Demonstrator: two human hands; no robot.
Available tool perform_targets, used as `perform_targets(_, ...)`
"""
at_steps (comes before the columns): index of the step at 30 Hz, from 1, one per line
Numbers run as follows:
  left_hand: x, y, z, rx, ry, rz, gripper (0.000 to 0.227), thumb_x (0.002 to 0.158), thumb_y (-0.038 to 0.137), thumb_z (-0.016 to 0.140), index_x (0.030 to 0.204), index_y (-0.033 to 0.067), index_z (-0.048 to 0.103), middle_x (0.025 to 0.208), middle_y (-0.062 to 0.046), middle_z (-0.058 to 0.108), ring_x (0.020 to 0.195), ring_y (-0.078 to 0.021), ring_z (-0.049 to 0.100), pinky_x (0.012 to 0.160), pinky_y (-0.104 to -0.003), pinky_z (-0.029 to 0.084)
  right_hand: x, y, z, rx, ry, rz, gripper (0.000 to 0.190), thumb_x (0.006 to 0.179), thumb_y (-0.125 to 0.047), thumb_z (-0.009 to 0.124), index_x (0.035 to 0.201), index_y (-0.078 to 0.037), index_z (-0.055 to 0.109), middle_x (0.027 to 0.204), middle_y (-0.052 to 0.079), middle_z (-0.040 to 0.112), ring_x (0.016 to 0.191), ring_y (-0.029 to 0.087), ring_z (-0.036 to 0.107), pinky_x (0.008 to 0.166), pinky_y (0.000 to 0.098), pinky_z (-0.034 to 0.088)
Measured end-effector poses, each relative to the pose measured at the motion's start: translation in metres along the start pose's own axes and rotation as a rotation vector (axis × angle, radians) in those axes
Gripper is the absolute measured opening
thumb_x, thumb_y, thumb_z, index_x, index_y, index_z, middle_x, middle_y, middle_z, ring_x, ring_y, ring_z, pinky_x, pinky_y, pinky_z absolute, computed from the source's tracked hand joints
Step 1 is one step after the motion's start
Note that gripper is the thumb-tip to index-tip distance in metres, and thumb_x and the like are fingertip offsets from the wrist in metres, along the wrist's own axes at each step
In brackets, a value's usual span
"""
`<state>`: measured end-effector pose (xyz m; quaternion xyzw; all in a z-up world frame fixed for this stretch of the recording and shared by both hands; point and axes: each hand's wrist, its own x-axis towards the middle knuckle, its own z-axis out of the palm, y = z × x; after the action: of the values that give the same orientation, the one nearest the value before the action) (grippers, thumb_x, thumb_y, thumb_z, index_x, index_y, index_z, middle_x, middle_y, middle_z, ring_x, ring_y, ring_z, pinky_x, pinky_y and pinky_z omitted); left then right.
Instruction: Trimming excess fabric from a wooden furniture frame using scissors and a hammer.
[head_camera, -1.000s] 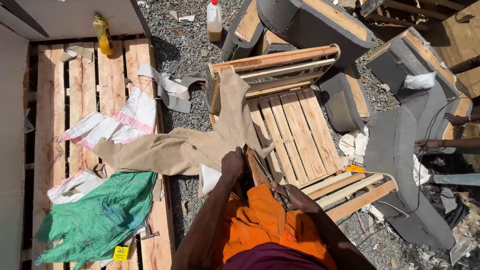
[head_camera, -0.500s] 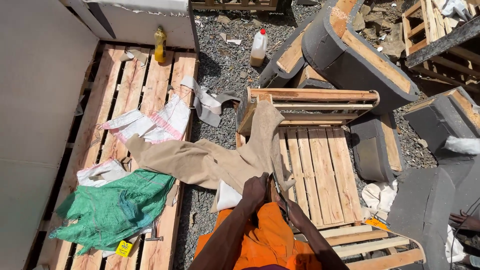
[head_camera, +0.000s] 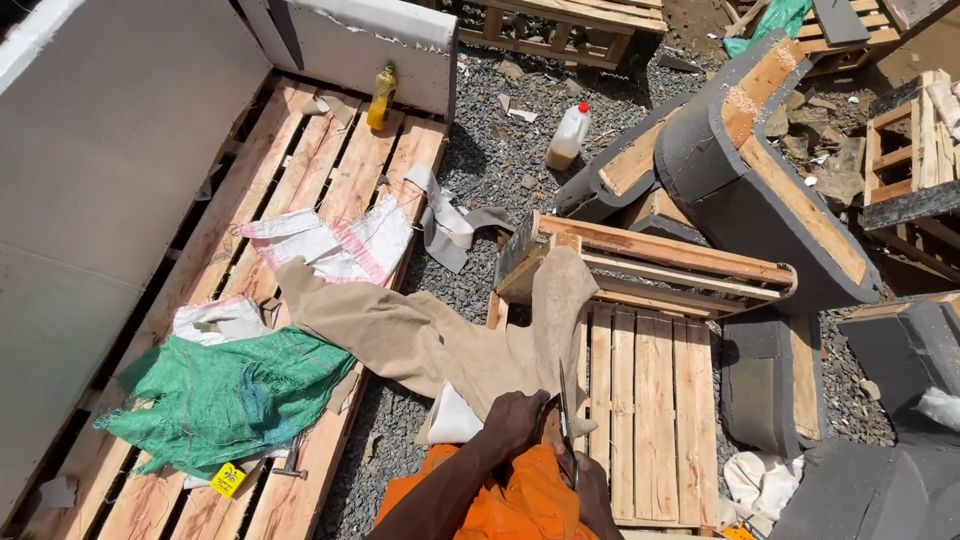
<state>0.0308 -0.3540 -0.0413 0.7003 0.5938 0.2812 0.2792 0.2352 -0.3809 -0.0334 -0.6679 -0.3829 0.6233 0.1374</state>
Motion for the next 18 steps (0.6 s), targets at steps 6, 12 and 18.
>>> perform_targets(6, 0.007, 0.008, -0.022, -0.061, -0.025, -0.038, 0.014, 0.099, 0.017, 0.058, 0.103, 0.0043, 0.061, 0.067, -0.019, 0.065, 0.054, -0.0401, 0.058, 0.056, -0.049, 0.045, 0.046, 0.024, -0.002, -0.094, -0.067, 0.068, 0.056, 0.094, -0.055, 0.061, 0.084, 0.0, 0.069, 0.066, 0.007, 0.056, 0.062, 0.018, 0.049, 0.061, 0.0315, 0.035)
perform_targets(12, -0.001, 0.003, -0.018, -0.039, -0.111, -0.046, 0.021, 0.103, 0.024, 0.054, 0.114, 0.0066, 0.061, 0.069, -0.019, 0.065, 0.057, -0.0398, 0.057, 0.061, -0.05, 0.044, 0.028, -0.01, 0.002, 0.011, -0.213, 0.019, 0.053, 0.097, -0.057, 0.055, 0.092, -0.004, 0.056, 0.069, 0.007, 0.046, 0.062, 0.018, 0.045, 0.061, 0.0338, 0.036)
perform_targets(18, 0.003, 0.008, -0.028, -0.06, -0.035, 0.007, 0.02, 0.093, 0.014, 0.059, 0.106, 0.0021, 0.068, 0.062, -0.019, 0.063, 0.048, -0.0384, 0.051, 0.053, -0.048, 0.042, 0.013, -0.024, 0.007, 0.073, 0.02, 0.101, 0.052, 0.093, -0.046, 0.074, 0.073, -0.002, 0.056, 0.058, 0.008, 0.047, 0.046, 0.017, 0.042, 0.045, 0.0321, 0.033)
